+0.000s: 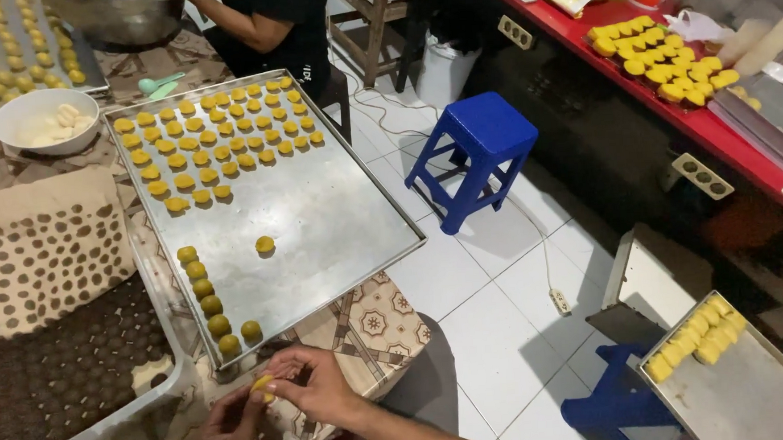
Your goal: The person takes a small piece of yellow dough and flattens it in their palm. They then pick up a dark brown ball from a container and place it into the center of the flattened dough. The person wraps the yellow dough around the brown ball, sealing it completely, and rolls it between their palms to form a smooth, round ball.
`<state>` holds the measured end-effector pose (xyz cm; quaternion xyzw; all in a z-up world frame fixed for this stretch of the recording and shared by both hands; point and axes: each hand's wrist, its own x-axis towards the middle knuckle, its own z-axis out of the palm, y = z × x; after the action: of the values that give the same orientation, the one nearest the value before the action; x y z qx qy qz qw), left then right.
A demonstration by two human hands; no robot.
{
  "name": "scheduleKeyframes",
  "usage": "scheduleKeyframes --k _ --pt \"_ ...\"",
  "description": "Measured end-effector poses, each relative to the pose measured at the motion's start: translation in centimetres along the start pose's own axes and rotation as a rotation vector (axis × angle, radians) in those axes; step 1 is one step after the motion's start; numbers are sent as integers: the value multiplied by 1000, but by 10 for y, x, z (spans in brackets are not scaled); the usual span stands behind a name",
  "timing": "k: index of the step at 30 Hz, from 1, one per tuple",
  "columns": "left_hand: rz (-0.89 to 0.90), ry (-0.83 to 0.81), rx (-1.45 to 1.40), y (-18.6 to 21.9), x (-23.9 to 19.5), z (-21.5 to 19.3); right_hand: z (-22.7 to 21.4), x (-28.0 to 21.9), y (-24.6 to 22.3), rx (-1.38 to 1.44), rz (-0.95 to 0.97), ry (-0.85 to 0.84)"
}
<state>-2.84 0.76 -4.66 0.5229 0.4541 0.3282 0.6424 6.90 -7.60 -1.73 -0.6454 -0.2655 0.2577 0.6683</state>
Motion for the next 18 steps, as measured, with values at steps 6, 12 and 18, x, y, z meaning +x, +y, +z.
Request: scheduleKeyframes --k 6,12,18 --pt "23 -17 -19 10 -6 3 -1 1 2 -103 47 -6" --pt "91 -17 -86 -19 4 -2 -2 -1 -4 -135 -2 -33" --pt "12 -21 -31 -30 12 -6 -2 0 2 -156 18 -29"
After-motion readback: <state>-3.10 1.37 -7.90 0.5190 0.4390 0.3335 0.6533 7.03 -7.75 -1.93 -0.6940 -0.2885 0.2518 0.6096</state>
